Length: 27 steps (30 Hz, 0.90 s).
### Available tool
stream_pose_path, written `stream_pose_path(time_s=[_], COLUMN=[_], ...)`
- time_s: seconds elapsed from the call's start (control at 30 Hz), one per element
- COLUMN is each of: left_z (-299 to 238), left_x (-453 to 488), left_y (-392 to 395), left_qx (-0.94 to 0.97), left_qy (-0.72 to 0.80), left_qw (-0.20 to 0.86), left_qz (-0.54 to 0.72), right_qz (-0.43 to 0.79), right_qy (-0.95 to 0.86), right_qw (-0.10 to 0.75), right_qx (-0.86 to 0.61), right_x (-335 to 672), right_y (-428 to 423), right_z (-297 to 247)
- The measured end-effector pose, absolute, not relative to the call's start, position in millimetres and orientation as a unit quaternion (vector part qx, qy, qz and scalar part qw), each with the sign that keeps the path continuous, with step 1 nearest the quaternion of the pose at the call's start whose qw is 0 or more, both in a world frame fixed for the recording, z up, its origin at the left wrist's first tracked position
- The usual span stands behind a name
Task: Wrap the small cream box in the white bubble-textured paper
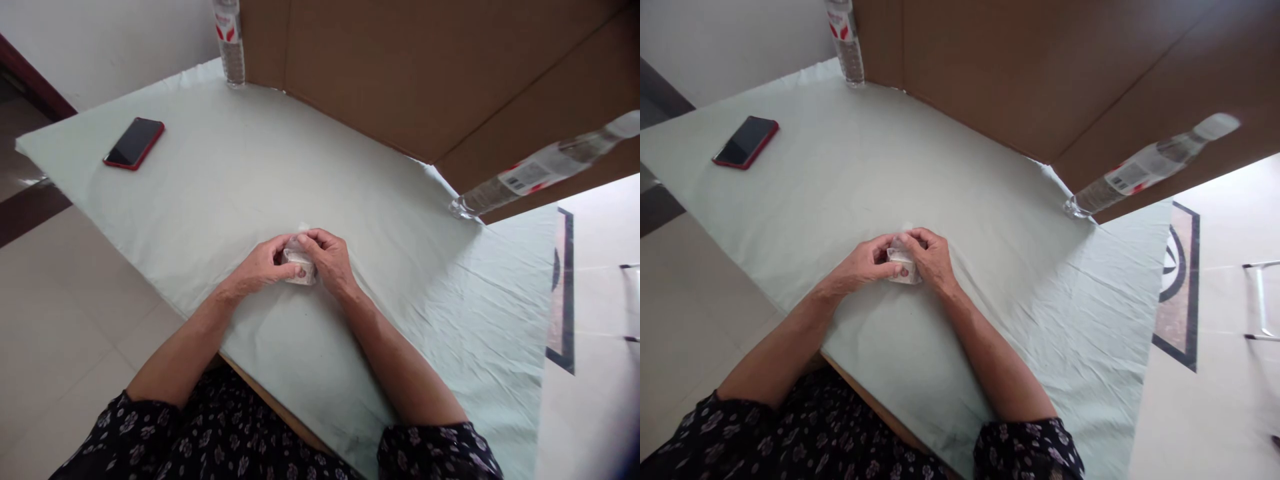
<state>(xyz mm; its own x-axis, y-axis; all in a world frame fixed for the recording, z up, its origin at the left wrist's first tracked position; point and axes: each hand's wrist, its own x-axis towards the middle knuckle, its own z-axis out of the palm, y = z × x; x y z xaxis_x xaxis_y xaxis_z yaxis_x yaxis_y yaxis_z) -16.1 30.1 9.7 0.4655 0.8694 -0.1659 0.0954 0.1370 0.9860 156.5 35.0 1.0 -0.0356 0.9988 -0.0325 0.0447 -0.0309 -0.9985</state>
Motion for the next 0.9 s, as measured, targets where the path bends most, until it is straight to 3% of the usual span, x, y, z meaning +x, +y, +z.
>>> stream_pose_path(time_s=[0.37, 0.57, 0.8, 0.9], left_z=[14.3, 12.9, 2.8, 2.8], left_x=[-17.2, -16.9, -17.1, -20.9], left_y=[29.0, 28.2, 29.1, 31.4], left_qx=[0.593, 0.586, 0.648, 0.663], left_qy=[0.43, 0.438, 0.517, 0.507], left_qw=[0.616, 0.604, 0.451, 0.443], left_qz=[0.291, 0.316, 0.332, 0.328], right_qz=[0.504, 0.513, 0.362, 0.295], right_qy=[-0.51, -0.56, -0.673, -0.7], right_qw=[0.487, 0.435, 0.427, 0.44], right_qx=[-0.499, -0.484, -0.483, -0.479], right_x=[158.4, 164.6, 162.7, 159.3], right_y=[35.7, 29.0, 23.0, 22.8], right_z=[10.7, 20.9, 5.1, -5.6])
